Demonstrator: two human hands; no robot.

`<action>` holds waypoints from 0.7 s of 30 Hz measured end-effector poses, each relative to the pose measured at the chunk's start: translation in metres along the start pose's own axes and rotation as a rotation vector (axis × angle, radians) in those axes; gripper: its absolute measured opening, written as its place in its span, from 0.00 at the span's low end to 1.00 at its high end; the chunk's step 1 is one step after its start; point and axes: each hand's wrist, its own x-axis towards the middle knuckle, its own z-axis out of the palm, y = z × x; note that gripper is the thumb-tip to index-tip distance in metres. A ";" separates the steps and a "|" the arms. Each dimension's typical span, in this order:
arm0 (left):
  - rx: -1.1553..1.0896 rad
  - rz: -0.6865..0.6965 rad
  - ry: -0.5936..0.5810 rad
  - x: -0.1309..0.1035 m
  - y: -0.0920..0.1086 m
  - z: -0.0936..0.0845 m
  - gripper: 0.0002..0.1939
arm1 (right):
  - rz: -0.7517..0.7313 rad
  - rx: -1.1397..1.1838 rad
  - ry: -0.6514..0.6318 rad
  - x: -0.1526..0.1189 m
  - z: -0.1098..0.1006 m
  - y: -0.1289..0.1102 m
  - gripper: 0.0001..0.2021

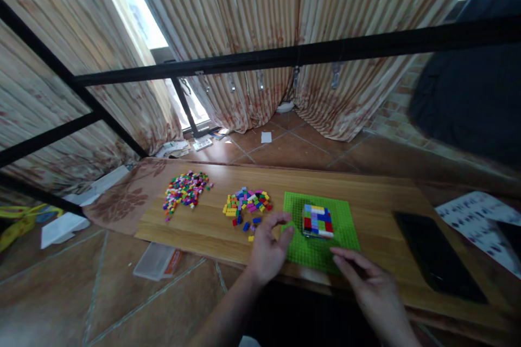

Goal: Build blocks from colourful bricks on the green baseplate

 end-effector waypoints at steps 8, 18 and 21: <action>0.184 -0.025 0.103 -0.063 -0.036 -0.044 0.11 | -0.175 -0.076 -0.351 -0.043 0.051 0.001 0.11; 0.462 0.056 0.168 -0.047 -0.049 -0.070 0.10 | -0.398 -0.299 -0.358 -0.021 0.077 -0.034 0.11; 0.519 0.111 0.135 -0.047 -0.049 -0.069 0.15 | -0.474 -0.458 -0.299 0.005 0.096 -0.051 0.10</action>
